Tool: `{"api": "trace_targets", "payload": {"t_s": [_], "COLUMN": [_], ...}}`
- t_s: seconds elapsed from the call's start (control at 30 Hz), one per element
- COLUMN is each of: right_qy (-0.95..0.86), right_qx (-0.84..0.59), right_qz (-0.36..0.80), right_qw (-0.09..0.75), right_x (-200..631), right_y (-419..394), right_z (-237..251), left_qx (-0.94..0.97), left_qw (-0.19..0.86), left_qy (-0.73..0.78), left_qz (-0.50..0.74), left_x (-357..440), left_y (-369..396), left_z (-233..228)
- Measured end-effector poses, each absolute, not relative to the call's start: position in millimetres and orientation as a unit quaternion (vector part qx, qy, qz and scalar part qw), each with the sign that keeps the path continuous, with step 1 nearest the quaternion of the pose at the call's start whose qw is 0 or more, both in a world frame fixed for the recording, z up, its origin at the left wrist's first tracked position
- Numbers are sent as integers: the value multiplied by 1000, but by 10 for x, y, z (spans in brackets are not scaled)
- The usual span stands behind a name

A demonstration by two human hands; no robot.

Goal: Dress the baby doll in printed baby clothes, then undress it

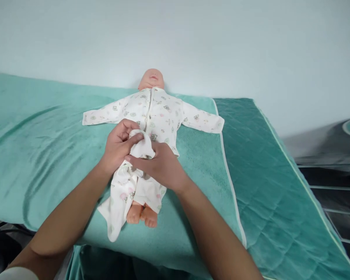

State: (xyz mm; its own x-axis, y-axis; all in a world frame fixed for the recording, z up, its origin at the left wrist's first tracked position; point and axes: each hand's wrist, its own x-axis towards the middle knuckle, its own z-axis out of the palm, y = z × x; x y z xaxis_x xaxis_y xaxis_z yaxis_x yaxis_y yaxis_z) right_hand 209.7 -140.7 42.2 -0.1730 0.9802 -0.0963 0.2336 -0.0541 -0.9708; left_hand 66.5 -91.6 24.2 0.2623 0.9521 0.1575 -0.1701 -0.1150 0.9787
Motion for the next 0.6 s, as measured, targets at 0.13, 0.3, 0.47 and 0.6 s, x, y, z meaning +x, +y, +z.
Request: {"api": "trace_targets", "payload": {"t_s": [0.13, 0.3, 0.47, 0.6], "right_qy": [-528, -437, -465, -579], "right_qx": [-497, -436, -399, -422], "right_qz": [526, 569, 579, 556], "right_qw": [444, 544, 537, 421], "right_x": [2141, 2166, 2186, 2277], "right_y": [-1369, -1305, -1315, -1342], "right_z": [338, 262, 243, 313], "left_qx": [602, 686, 634, 568], "left_qw": [586, 596, 631, 615], "left_qy": [329, 302, 290, 327], "left_qz": [431, 288, 339, 439], "left_x": [528, 362, 444, 507], "left_y": [-882, -853, -901, -918], "left_z": [316, 495, 391, 252]}}
